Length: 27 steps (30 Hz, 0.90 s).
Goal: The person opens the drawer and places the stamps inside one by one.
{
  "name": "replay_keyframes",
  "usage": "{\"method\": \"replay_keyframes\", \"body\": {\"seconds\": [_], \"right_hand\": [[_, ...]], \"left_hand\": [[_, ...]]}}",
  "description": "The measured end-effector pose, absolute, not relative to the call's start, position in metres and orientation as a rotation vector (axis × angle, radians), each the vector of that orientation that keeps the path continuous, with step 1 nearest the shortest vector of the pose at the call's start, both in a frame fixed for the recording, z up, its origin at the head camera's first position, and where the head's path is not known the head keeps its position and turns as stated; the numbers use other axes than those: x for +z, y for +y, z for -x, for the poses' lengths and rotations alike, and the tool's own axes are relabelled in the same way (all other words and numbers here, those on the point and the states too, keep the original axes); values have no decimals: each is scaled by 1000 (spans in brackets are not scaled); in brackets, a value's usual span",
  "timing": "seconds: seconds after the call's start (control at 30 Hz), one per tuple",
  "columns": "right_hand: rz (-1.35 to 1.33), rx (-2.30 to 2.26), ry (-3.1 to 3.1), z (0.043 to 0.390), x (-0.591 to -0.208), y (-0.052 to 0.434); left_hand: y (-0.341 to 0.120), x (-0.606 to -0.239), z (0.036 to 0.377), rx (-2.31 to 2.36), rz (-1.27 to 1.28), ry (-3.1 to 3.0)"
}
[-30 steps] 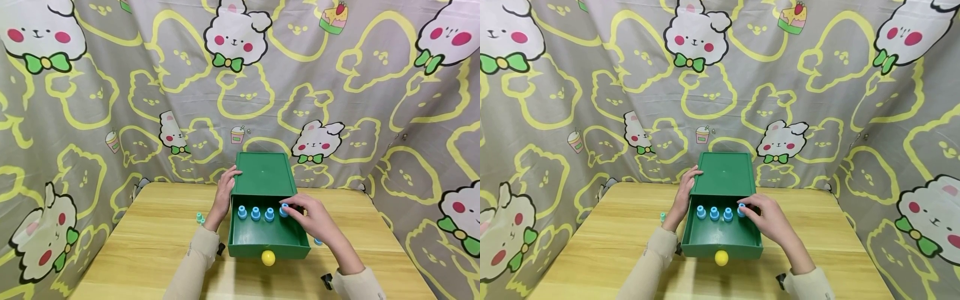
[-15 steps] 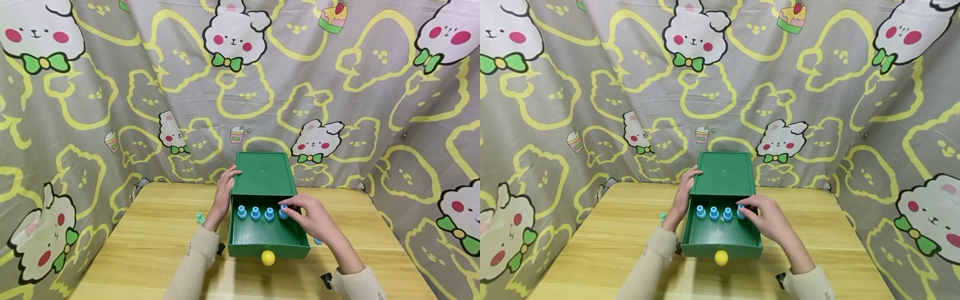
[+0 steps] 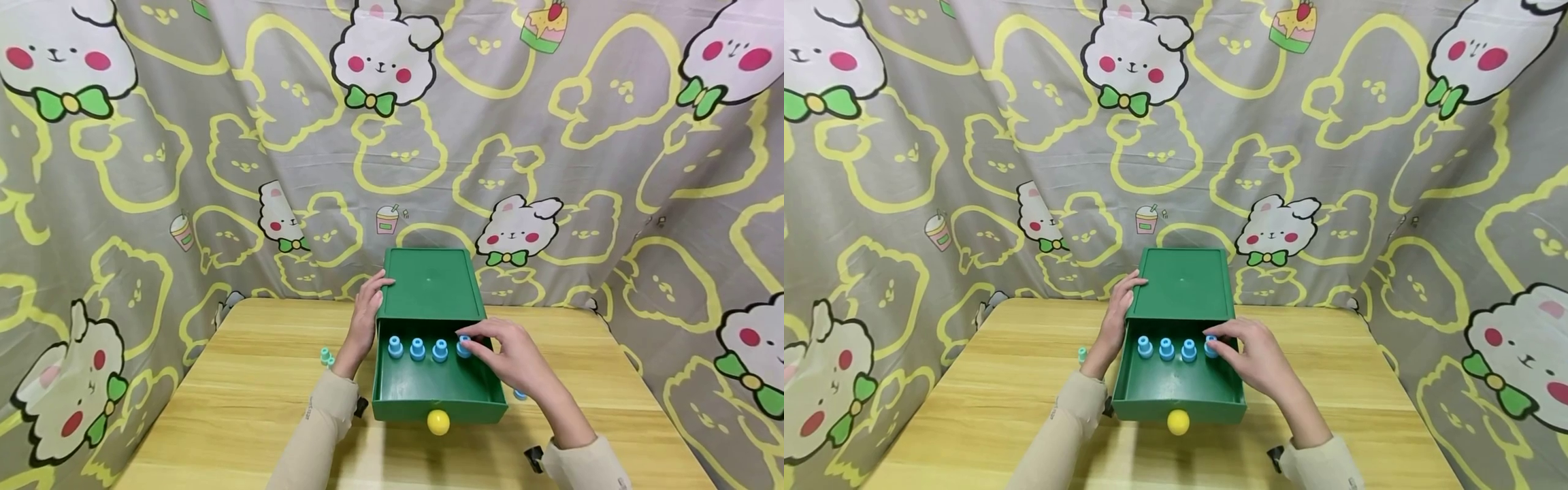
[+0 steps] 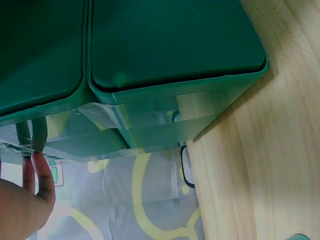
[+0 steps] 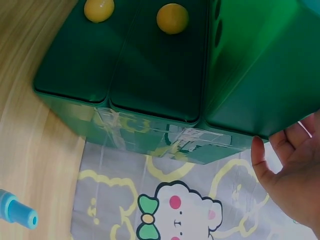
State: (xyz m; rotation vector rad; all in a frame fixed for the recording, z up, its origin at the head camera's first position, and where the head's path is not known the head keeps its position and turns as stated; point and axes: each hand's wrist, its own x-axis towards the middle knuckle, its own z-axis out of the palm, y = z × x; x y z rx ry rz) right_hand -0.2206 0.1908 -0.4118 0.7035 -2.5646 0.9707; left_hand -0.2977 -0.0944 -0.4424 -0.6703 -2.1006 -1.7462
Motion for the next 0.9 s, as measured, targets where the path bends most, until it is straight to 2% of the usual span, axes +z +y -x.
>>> {"method": "replay_keyframes", "body": {"seconds": [0.9], "right_hand": [[-757, 975, -2566, 220, -411, 190]], "left_hand": [[-93, -444, 298, -1764, 678, -2061]]}}
